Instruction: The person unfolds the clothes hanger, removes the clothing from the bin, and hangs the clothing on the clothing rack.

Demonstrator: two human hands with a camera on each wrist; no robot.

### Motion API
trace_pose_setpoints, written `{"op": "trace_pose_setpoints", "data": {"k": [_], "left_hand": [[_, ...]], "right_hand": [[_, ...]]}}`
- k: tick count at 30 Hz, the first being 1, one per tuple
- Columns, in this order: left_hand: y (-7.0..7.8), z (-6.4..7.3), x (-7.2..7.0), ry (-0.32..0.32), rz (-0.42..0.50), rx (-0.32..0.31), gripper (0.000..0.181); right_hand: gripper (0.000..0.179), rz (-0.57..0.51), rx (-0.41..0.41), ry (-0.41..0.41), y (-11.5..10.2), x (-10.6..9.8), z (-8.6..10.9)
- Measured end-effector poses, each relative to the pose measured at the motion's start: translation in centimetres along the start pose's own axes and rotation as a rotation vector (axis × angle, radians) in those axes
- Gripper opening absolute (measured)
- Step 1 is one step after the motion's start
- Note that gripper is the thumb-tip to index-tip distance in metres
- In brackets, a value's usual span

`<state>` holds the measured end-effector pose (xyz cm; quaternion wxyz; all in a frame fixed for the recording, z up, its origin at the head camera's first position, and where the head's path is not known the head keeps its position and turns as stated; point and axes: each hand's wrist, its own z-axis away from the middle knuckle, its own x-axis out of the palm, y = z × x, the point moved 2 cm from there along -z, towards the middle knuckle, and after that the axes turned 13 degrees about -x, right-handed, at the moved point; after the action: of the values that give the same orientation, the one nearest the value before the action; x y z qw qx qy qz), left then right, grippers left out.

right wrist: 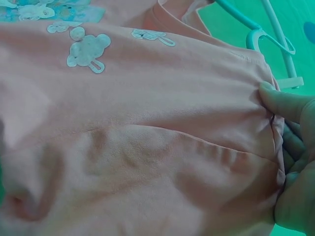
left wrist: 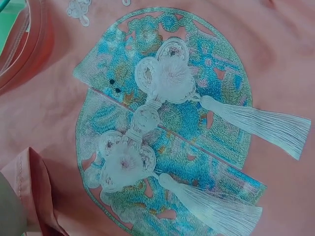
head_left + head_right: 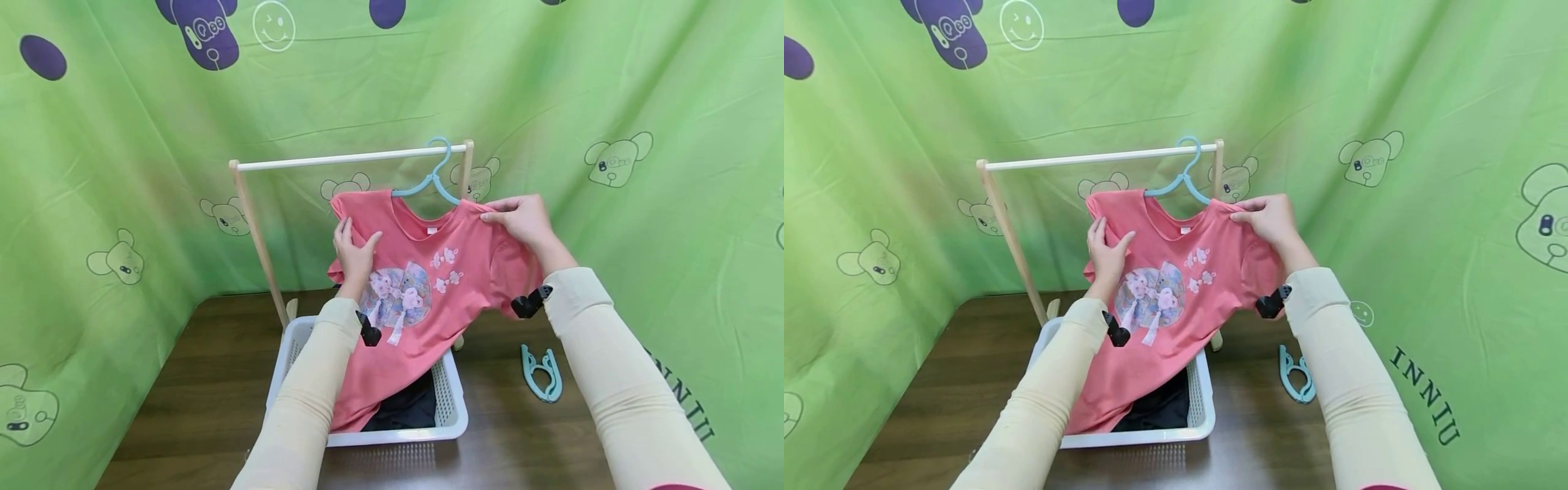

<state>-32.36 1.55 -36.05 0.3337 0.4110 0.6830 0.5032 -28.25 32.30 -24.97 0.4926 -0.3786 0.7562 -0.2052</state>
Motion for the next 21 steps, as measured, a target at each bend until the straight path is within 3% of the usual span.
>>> {"op": "trace_pose_setpoints", "data": {"k": [8, 21], "left_hand": [[-0.8, 0.1, -0.2, 0.001, -0.008, -0.001, 0.076], [-1.9, -0.1, -1.1, -0.003, 0.031, -0.002, 0.074]], "right_hand": [[0.045, -0.011, -0.004, 0.000, 1.3, 0.3, 0.1], [0.038, -0.030, -0.077, 0.017, 2.2, 0.9, 0.1]]}}
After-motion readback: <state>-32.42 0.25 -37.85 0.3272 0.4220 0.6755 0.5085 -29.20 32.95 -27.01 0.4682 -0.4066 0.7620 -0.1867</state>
